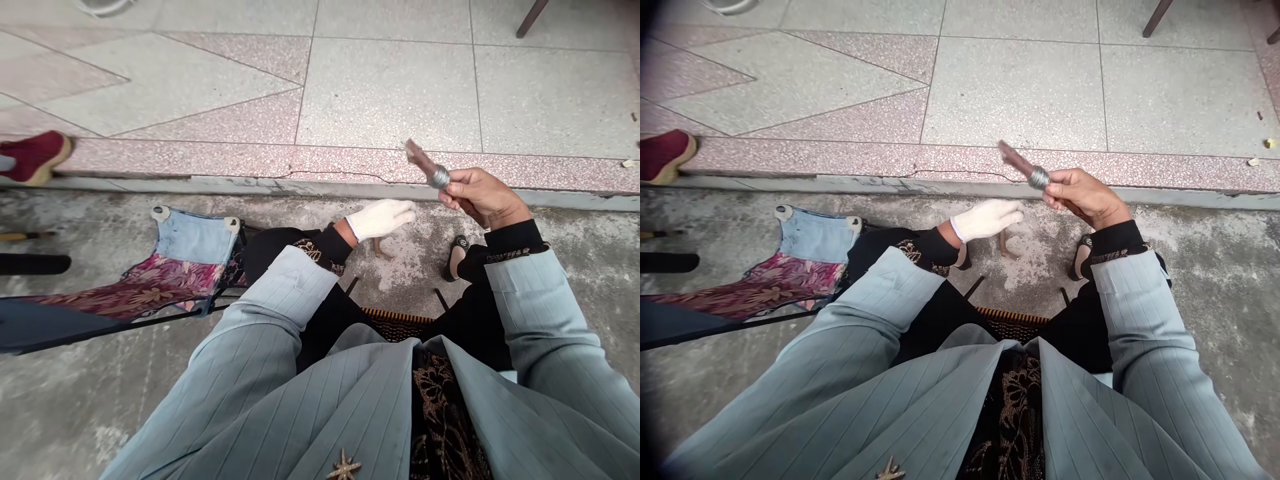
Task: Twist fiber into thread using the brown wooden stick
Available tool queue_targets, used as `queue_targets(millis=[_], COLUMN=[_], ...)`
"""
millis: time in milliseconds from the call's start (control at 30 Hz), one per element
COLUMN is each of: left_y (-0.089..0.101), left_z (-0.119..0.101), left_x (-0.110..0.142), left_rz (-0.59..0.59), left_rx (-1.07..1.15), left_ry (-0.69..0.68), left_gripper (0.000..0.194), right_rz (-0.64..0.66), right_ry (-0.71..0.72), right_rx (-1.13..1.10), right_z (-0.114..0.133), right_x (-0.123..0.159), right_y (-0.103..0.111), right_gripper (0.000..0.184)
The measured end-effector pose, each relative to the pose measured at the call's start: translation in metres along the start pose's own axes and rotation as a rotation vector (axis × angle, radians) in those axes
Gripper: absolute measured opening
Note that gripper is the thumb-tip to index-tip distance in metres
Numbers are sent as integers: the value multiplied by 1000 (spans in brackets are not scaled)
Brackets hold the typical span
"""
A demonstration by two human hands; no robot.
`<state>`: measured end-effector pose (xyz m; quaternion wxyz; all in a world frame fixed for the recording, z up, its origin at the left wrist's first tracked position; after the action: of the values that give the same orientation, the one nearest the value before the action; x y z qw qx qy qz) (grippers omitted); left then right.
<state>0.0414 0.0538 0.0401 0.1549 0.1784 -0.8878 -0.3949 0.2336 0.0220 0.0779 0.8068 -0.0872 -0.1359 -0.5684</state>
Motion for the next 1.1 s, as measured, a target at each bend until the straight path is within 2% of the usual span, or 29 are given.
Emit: queue_targets(millis=[67,200,333,400,467,533,633,700,733,767,867,900,967,1033,1100], left_y=[-7,-14,-21,-25,-27,-26,-19,-11,-5,0,7,6,-1,-8,-11], left_z=[-2,-5,-2,-1,-1,-3,-5,-5,-5,-4,-1,-1,-6,-11,-12], left_x=[-2,-4,-5,-4,-3,-1,1,3,3,3,3,2,1,-1,-2], left_rz=[38,75,92,104,111,127,179,164,116,49,-133,-146,-94,-37,-30], left_rx=[-66,-191,-301,-376,-428,-409,-235,-47,53,144,286,291,260,216,179], left_ry=[-25,-60,-37,-40,-59,-95,-175,-225,-236,-234,-161,-135,-126,-144,-124], left_gripper=[38,39,39,40,41,40,35,34,34,35,39,39,38,35,34], right_rz=[-116,-166,-167,-126,-10,222,608,702,693,626,355,260,104,-4,-78], right_ry=[-9,-133,-275,-344,-414,-463,-448,-377,-325,-264,-73,-19,38,35,6], right_rx=[-35,109,441,653,835,890,720,554,480,396,148,70,-44,-104,-126], right_z=[-5,-17,-22,-26,-34,-44,-48,-39,-31,-21,5,10,14,9,1], right_x=[-4,-15,-21,-24,-26,-26,-18,-10,-6,-2,10,13,15,13,6], right_y=[4,4,5,3,-2,-11,-26,-29,-27,-23,-7,-3,3,6,9], right_gripper=[33,29,20,21,22,24,32,38,40,42,42,42,41,38,35])
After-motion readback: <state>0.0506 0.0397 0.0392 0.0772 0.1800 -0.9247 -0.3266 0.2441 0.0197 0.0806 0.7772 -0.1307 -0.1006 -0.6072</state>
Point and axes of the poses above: each hand's wrist, its own x-axis away from the middle knuckle, its own y-axis out of the back of the hand, z = x × y, the point moved 4 cm from there along -x, towards the middle knuckle, and after that the axes turned 4 degrees about -y, right-handed, at the moved point
